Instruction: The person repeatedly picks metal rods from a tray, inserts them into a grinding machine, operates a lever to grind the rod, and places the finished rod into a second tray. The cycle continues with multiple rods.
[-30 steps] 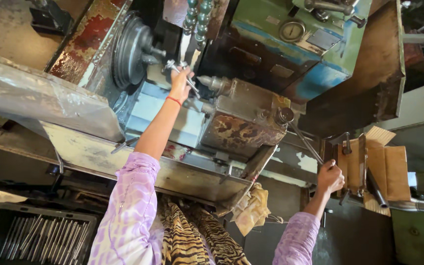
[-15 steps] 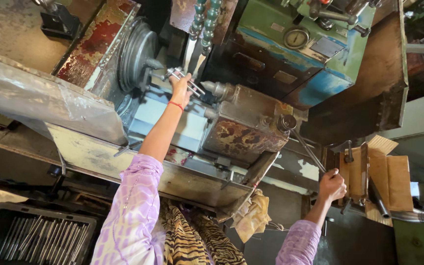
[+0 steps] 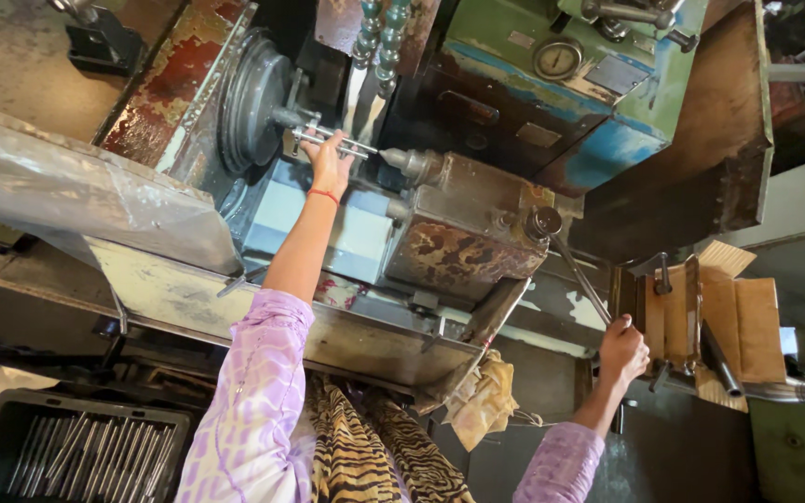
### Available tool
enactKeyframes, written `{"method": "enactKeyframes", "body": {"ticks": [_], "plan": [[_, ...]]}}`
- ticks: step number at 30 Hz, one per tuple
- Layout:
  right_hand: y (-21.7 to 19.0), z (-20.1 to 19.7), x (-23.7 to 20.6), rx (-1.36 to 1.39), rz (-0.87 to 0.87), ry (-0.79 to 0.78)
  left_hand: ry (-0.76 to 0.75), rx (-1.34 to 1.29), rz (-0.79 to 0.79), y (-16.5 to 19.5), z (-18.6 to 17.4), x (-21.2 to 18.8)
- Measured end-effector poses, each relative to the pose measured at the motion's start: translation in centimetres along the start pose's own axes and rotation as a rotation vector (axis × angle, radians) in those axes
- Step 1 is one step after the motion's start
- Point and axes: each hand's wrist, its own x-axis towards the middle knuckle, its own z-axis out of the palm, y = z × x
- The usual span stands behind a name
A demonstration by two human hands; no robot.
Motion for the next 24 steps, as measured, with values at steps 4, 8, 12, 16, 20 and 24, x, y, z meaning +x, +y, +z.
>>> {"method": "enactKeyframes", "body": {"ticks": [4, 8, 12, 16, 20, 24], "plan": [[0.1, -0.6, 0.2, 0.129, -0.191, 0.021, -0.020, 0.001, 0.011, -0.4, -0.3, 0.2], [2.7, 0.3, -1.0, 0.385, -0.026, 0.067, 0.113, 0.046, 0.029, -0.4, 0.5, 0.3], [6.3, 2.8, -10.4, 0.969, 0.591, 0.053, 0.170, 0.077, 0.149, 0.4, 3.5, -0.6], [5.4, 4.5, -28.0, 1.195, 0.862, -0.097, -0.284, -0.020, 0.288, 3.9, 5.7, -6.9], [3.5, 3.0, -36.4, 1.085, 0.255, -0.300, -0.504, 0.389, 0.326, 7.8, 2.4, -16.7], [3.5, 3.4, -35.5, 1.655, 0.895, -0.396, -0.520, 0.621, 0.253, 10.6, -3.1, -22.2]]}}
